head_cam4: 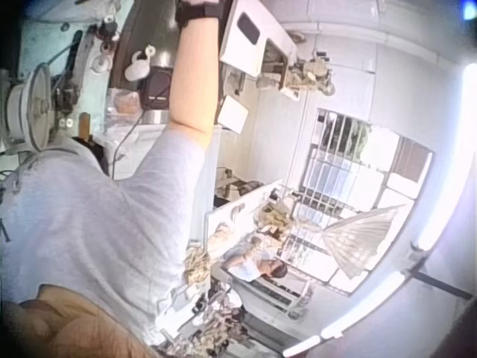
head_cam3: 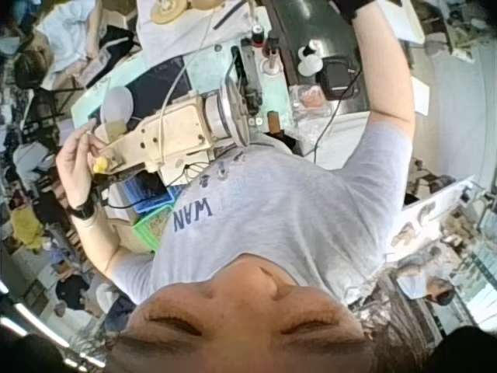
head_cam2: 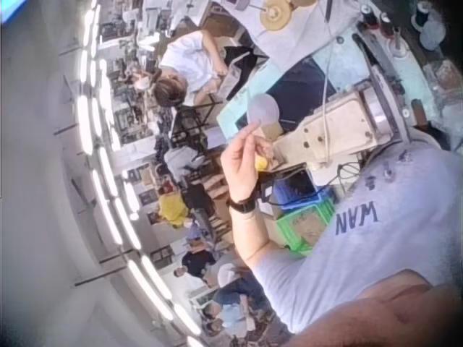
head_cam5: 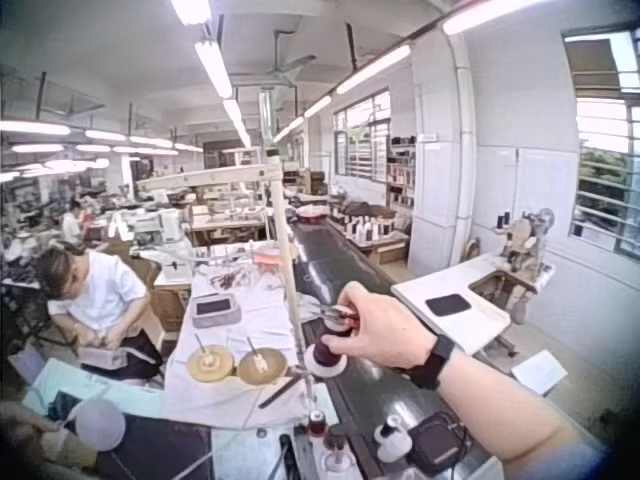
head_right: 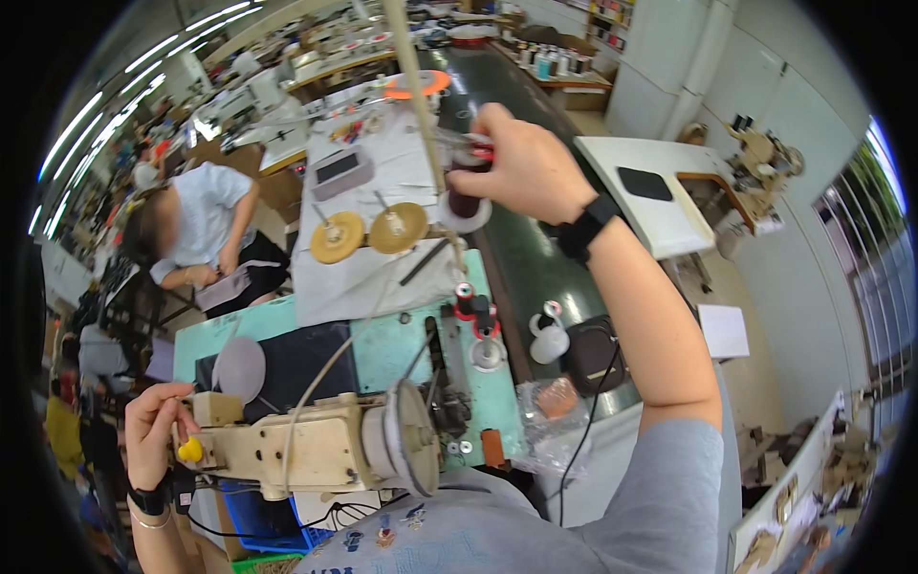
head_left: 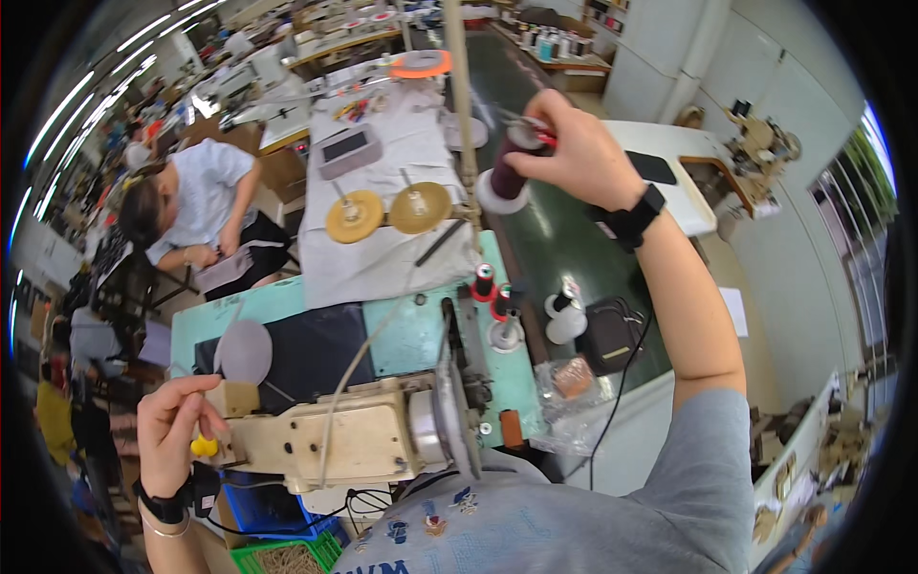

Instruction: The person prepares a sewing machine by threading it with black thread and cutting the excess with scissors. They then position a black leather-like bag under the presser foot and sew a strap onto the bag using the machine.

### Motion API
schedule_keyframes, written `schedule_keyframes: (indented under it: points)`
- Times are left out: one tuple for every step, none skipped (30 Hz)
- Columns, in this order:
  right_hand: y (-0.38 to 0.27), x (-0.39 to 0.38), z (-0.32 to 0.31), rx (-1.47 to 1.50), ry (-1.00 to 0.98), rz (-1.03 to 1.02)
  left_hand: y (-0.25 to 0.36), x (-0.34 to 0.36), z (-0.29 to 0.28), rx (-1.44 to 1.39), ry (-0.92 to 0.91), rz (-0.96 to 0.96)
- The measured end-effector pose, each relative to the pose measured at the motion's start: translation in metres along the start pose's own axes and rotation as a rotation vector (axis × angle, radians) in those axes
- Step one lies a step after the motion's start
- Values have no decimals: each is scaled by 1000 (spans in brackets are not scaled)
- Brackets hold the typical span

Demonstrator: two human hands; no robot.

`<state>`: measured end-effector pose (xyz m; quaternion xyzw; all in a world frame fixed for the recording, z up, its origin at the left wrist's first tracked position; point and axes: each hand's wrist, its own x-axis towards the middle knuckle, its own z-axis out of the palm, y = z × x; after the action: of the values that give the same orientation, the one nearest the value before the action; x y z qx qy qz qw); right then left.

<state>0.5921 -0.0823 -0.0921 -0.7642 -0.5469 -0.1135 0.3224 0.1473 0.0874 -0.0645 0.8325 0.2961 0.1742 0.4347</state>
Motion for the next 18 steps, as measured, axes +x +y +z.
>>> schedule_keyframes:
  points:
    - [19, -17, -14, -91, 40, 83, -3, 1, -1, -11, -7, 7]
    - [41, -34, -24, -180, 76, 163, -5, 4, -1, -13, -10, 5]
    - [67, -51, -33, -264, 84, 258, -6, 7, 0, -30, -17, 15]
    - [95, -70, -39, -344, 93, 351, -6, 10, 0, -45, -19, 24]
    - [122, -92, -40, -377, 107, 419, -5, 12, -1, -48, -29, 39]
    - [147, -113, -37, -409, 121, 485, -6, 15, -1, -52, -36, 55]
    - [165, -131, -30, -420, 91, 540, -6, 15, -2, -55, -34, 63]
    - [179, -150, -20, -428, 56, 591, -6, 13, -4, -56, -37, 63]
    - [193, -168, -7, -408, 18, 641, -6, 11, -5, -57, -40, 60]
    - [204, -183, 8, -384, -23, 686, -6, 8, -5, -58, -38, 52]
    - [213, -195, 24, -365, -63, 707, -7, 6, -5, -46, -29, 50]
    - [218, -205, 40, -344, -107, 725, -7, 5, -3, -38, -34, 51]
    - [220, -211, 56, -347, -121, 754, -5, 4, -2, -24, -36, 49]
    - [224, -214, 70, -328, -136, 779, -2, 3, -2, -8, -37, 50]
    - [227, -218, 81, -322, -130, 793, 2, 3, 1, 5, -34, 63]
    - [227, -219, 90, -318, -122, 806, 5, 1, 3, 9, -26, 48]
    - [228, -217, 99, -301, -102, 803, 7, 0, 4, 13, -19, 34]
    - [229, -215, 109, -297, -109, 803, 9, -2, 4, 17, -13, 21]
